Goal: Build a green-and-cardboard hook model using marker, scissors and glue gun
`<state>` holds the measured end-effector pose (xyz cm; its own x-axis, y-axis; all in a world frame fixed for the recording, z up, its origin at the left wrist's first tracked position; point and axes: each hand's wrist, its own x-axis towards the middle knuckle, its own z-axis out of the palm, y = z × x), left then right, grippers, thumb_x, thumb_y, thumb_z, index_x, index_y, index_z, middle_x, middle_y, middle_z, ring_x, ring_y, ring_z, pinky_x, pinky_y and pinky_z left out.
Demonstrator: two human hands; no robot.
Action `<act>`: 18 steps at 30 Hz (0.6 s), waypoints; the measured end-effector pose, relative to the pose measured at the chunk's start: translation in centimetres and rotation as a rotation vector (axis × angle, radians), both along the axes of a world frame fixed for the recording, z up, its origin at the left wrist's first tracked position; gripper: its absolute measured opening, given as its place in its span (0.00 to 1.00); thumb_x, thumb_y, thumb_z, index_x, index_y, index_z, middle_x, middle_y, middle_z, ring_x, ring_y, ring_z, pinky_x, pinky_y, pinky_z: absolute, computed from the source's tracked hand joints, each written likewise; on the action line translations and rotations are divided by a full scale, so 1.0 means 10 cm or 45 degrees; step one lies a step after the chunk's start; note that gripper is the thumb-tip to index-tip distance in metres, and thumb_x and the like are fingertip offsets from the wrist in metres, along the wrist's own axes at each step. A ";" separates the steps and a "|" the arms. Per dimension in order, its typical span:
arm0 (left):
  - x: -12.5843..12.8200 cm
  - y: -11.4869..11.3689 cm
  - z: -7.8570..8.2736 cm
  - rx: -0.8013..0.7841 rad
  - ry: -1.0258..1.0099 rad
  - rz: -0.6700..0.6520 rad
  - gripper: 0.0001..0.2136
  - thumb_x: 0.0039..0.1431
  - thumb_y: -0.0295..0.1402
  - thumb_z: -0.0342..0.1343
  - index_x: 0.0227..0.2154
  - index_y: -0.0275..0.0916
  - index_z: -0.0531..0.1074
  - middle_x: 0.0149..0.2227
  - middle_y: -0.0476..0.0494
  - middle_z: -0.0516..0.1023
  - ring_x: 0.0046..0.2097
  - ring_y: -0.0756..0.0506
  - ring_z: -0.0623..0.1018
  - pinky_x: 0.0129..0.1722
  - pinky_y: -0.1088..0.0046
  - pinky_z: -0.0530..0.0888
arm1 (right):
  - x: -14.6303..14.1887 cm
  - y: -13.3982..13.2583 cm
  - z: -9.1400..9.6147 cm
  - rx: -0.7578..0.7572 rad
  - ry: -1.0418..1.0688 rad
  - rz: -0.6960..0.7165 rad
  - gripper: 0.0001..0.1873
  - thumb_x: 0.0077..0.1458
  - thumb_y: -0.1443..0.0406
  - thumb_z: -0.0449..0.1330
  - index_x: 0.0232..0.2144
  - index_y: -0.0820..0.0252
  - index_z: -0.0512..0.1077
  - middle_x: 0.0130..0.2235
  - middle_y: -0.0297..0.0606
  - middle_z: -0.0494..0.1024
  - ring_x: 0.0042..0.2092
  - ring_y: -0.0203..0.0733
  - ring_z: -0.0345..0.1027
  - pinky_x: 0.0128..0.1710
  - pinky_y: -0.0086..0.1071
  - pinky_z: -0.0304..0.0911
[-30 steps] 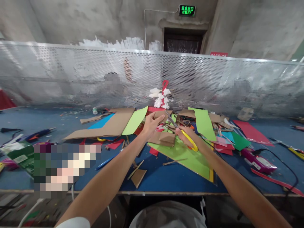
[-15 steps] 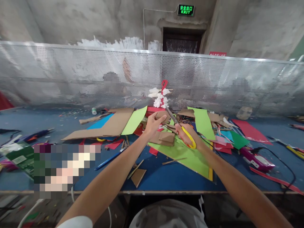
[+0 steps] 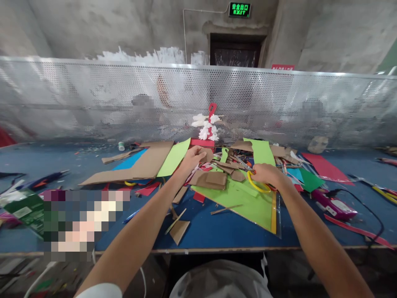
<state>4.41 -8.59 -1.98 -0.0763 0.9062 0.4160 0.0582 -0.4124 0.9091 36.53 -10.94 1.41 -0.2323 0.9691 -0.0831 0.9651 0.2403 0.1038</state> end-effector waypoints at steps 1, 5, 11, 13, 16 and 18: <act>-0.03 0.00 0.00 -0.029 0.027 -0.021 0.15 0.47 0.41 0.69 0.31 0.38 0.72 0.30 0.47 0.79 0.34 0.45 0.78 0.36 0.70 0.74 | 0.00 -0.01 0.00 0.006 -0.012 0.001 0.18 0.59 0.58 0.59 0.43 0.64 0.79 0.44 0.58 0.83 0.44 0.58 0.79 0.36 0.36 0.62; -0.13 -0.03 0.00 -0.186 0.263 -0.238 0.15 0.43 0.39 0.71 0.31 0.37 0.76 0.29 0.46 0.79 0.31 0.46 0.77 0.32 0.72 0.73 | -0.03 -0.05 0.00 -0.006 -0.015 -0.002 0.16 0.55 0.58 0.61 0.40 0.63 0.81 0.39 0.60 0.83 0.42 0.61 0.80 0.36 0.40 0.64; -0.15 -0.05 -0.11 -0.226 0.688 -0.479 0.16 0.39 0.36 0.74 0.34 0.39 0.82 0.32 0.43 0.82 0.30 0.45 0.79 0.28 0.74 0.73 | -0.02 -0.08 0.00 -0.113 -0.042 0.021 0.13 0.52 0.55 0.66 0.33 0.57 0.79 0.29 0.51 0.81 0.34 0.57 0.79 0.30 0.39 0.63; -0.15 -0.02 -0.15 -0.216 0.726 -0.489 0.18 0.38 0.36 0.74 0.36 0.39 0.82 0.29 0.45 0.81 0.27 0.46 0.78 0.25 0.74 0.71 | 0.02 -0.10 0.01 -0.096 0.003 0.033 0.15 0.52 0.53 0.67 0.37 0.56 0.78 0.31 0.50 0.82 0.34 0.56 0.79 0.30 0.38 0.63; -0.15 0.02 -0.19 -0.183 0.790 -0.464 0.20 0.36 0.37 0.75 0.36 0.39 0.82 0.27 0.47 0.80 0.27 0.46 0.78 0.25 0.75 0.70 | 0.02 -0.09 0.03 -0.009 0.073 0.117 0.22 0.57 0.51 0.64 0.48 0.56 0.76 0.41 0.53 0.83 0.40 0.59 0.79 0.32 0.39 0.63; -0.16 0.03 -0.20 -0.174 0.827 -0.428 0.19 0.35 0.37 0.75 0.35 0.40 0.82 0.28 0.48 0.80 0.29 0.45 0.78 0.27 0.74 0.70 | -0.06 -0.03 0.02 0.048 0.152 0.199 0.25 0.62 0.50 0.59 0.55 0.58 0.72 0.45 0.55 0.82 0.45 0.62 0.78 0.36 0.40 0.65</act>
<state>2.86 -8.28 -4.03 0.4370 0.8843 0.1646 0.4924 -0.3884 0.7789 35.93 -11.26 1.63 -0.3864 0.9223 -0.0100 0.9223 0.3864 0.0025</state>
